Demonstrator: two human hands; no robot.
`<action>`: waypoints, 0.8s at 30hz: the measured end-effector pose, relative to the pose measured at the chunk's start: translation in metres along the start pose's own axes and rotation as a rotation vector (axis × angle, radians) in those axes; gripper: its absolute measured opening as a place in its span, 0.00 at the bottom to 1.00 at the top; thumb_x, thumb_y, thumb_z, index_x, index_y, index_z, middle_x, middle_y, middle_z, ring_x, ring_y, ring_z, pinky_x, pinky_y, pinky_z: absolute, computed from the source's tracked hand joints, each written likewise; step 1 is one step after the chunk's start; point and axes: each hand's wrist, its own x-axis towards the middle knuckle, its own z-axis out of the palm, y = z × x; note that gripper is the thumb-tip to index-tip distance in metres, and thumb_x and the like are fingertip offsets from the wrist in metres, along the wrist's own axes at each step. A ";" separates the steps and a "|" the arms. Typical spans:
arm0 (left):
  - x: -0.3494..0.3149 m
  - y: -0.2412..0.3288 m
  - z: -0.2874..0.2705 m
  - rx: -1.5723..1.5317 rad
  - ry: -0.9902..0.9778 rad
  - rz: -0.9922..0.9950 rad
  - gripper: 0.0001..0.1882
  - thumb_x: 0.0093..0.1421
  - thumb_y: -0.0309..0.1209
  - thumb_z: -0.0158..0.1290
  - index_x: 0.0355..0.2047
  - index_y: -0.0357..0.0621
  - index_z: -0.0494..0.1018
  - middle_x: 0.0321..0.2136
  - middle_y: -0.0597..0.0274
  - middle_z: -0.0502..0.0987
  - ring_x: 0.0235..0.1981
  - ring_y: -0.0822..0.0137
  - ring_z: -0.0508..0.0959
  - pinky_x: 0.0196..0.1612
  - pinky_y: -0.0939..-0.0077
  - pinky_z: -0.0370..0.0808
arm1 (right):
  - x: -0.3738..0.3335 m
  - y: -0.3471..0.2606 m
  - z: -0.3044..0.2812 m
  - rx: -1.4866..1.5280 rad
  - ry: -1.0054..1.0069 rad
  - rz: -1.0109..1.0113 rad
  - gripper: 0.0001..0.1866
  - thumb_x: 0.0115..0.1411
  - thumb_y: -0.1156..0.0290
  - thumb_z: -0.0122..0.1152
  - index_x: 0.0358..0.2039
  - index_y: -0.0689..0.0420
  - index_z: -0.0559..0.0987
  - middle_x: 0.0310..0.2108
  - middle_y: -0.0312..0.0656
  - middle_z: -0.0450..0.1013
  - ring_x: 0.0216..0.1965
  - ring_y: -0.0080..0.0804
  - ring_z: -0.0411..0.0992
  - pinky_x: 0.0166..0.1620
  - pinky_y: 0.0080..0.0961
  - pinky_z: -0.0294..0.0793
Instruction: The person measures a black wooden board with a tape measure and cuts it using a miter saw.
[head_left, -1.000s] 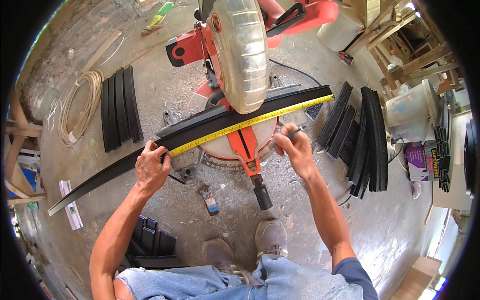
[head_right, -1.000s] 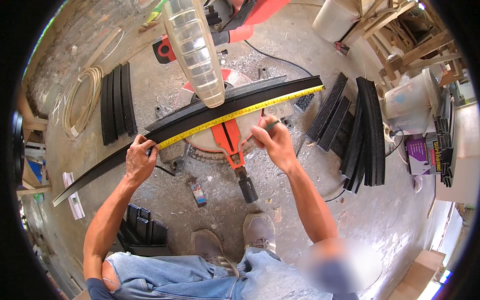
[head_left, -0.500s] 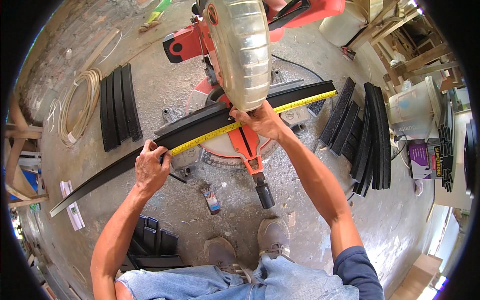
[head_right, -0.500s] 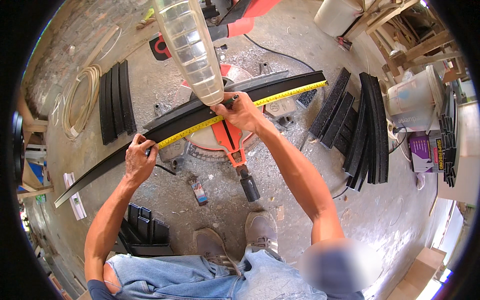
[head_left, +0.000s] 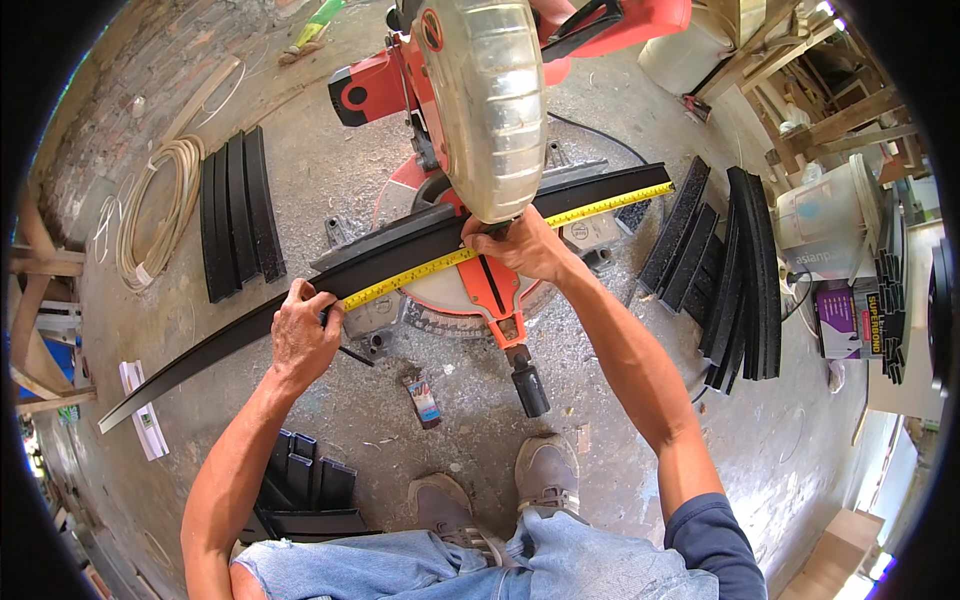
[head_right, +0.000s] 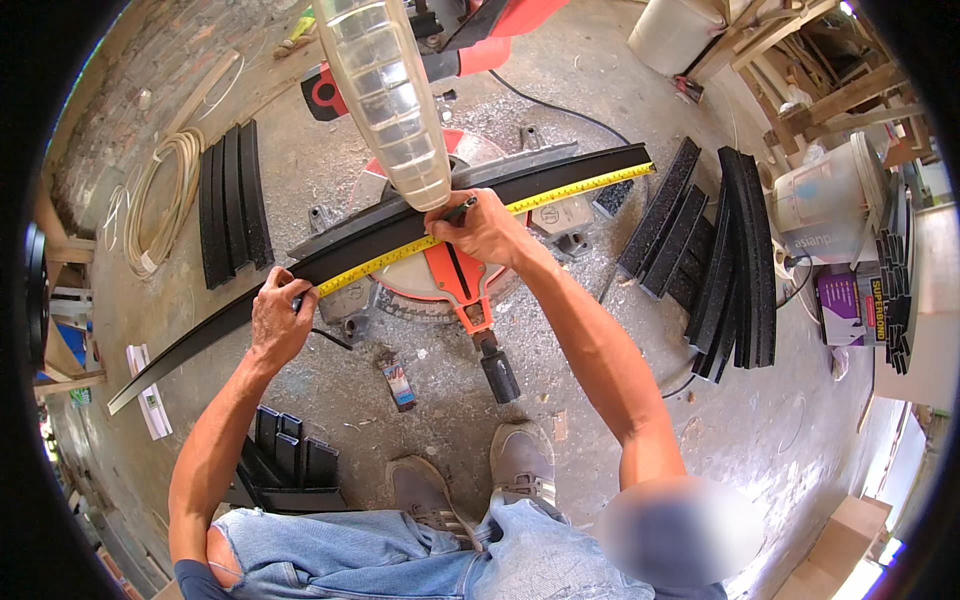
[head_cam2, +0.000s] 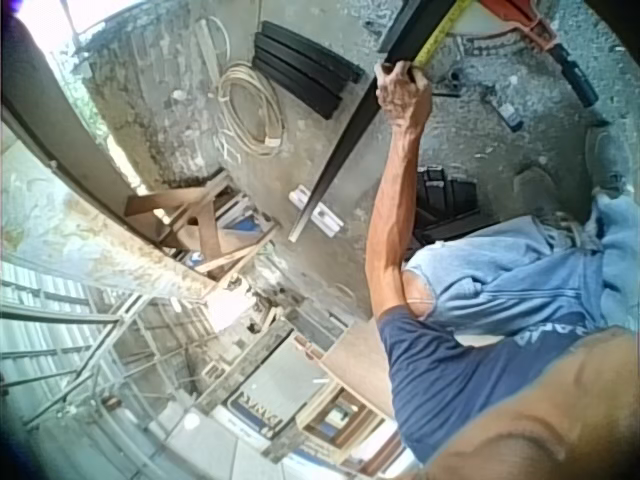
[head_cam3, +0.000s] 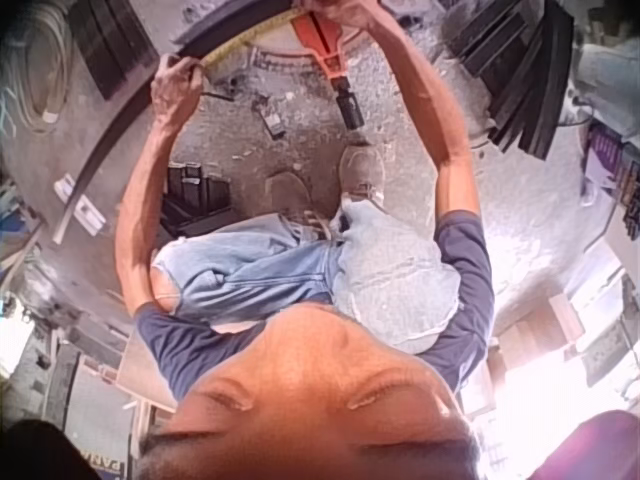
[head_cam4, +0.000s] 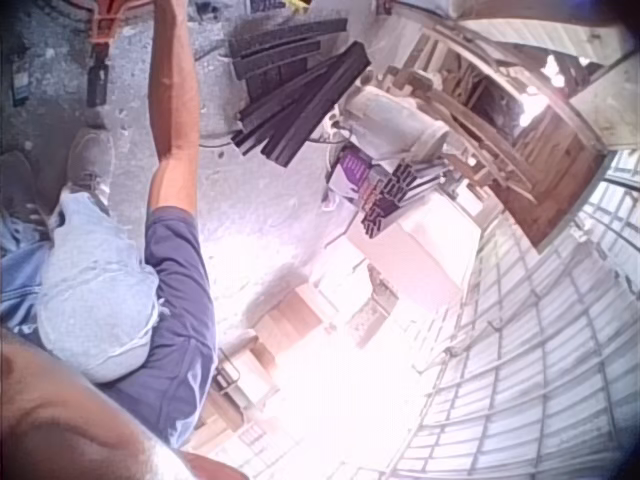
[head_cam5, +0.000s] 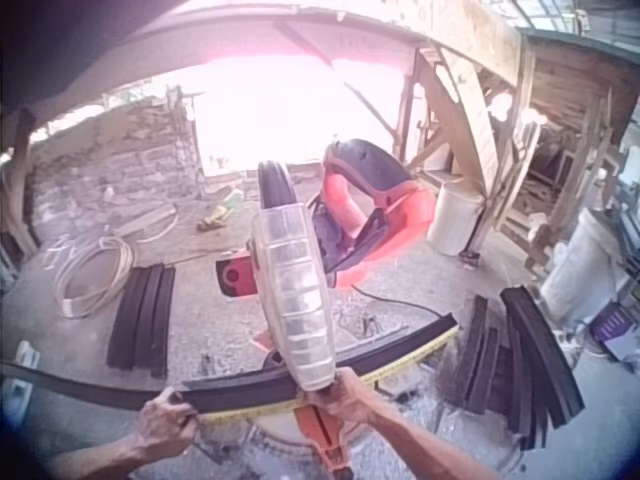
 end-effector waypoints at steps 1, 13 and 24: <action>0.000 0.001 0.000 -0.005 0.005 -0.005 0.11 0.59 0.30 0.60 0.37 0.34 0.84 0.33 0.49 0.75 0.32 0.55 0.80 0.39 0.62 0.78 | -0.001 0.000 0.000 0.019 0.009 0.003 0.07 0.59 0.73 0.67 0.37 0.63 0.85 0.33 0.39 0.82 0.36 0.20 0.75 0.44 0.24 0.76; 0.000 -0.002 0.002 0.001 0.003 0.007 0.11 0.60 0.31 0.60 0.38 0.37 0.84 0.34 0.49 0.75 0.33 0.53 0.81 0.39 0.59 0.79 | 0.000 0.003 0.002 -0.020 0.017 -0.017 0.07 0.58 0.72 0.68 0.36 0.61 0.85 0.31 0.38 0.81 0.33 0.20 0.72 0.40 0.25 0.74; 0.000 0.000 0.001 0.008 0.005 0.000 0.11 0.60 0.31 0.60 0.38 0.35 0.84 0.34 0.49 0.75 0.32 0.54 0.81 0.39 0.61 0.79 | 0.000 0.003 0.002 -0.042 0.019 -0.047 0.07 0.57 0.73 0.68 0.35 0.62 0.85 0.30 0.39 0.82 0.34 0.21 0.74 0.40 0.25 0.75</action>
